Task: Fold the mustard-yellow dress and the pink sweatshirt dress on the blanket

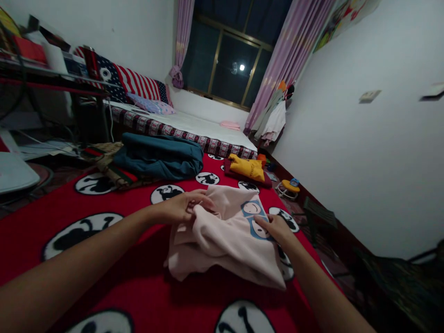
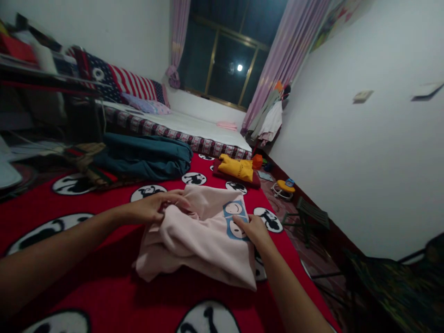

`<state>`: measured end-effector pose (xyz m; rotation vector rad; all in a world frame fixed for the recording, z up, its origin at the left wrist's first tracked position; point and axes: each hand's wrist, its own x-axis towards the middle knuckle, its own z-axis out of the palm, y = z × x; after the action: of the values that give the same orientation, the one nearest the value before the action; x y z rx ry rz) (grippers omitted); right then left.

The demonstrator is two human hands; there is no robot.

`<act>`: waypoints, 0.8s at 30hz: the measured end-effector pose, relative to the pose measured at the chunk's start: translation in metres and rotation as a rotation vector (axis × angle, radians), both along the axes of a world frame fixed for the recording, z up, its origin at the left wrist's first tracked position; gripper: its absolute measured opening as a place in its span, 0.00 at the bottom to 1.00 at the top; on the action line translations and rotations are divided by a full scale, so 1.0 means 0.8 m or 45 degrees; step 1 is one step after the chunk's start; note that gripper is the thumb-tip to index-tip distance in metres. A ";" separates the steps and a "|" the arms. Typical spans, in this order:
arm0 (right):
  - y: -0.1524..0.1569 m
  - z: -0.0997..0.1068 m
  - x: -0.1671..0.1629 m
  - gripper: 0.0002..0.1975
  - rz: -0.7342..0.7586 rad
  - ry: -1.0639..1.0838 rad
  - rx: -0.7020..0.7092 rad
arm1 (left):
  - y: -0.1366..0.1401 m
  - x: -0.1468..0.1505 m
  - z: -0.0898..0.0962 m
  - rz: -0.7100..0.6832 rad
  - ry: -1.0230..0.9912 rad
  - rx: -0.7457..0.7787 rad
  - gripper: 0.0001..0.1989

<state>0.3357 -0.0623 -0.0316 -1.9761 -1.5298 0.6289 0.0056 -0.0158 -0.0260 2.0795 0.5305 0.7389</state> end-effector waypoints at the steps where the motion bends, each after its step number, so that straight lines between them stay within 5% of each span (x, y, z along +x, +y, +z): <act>1: -0.005 0.002 -0.005 0.17 0.016 0.095 -0.032 | 0.002 -0.006 -0.005 0.012 -0.003 -0.013 0.23; 6: -0.029 0.005 -0.032 0.25 0.094 0.426 0.169 | 0.012 -0.020 -0.035 0.198 -0.065 -0.002 0.19; 12: -0.037 0.025 -0.042 0.26 0.093 0.259 0.235 | 0.017 -0.011 -0.065 0.681 -0.163 0.133 0.17; 17: -0.004 0.101 -0.054 0.24 0.120 0.304 0.253 | 0.019 -0.015 -0.074 1.086 -0.234 0.260 0.16; 24: 0.104 0.230 -0.119 0.21 0.339 0.125 0.195 | 0.014 -0.018 -0.087 1.066 -0.181 0.366 0.14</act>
<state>0.2408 0.0206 0.1524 -1.6201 -1.7401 0.6830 -0.0088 -0.0044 -0.0958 2.0026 1.3053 1.4955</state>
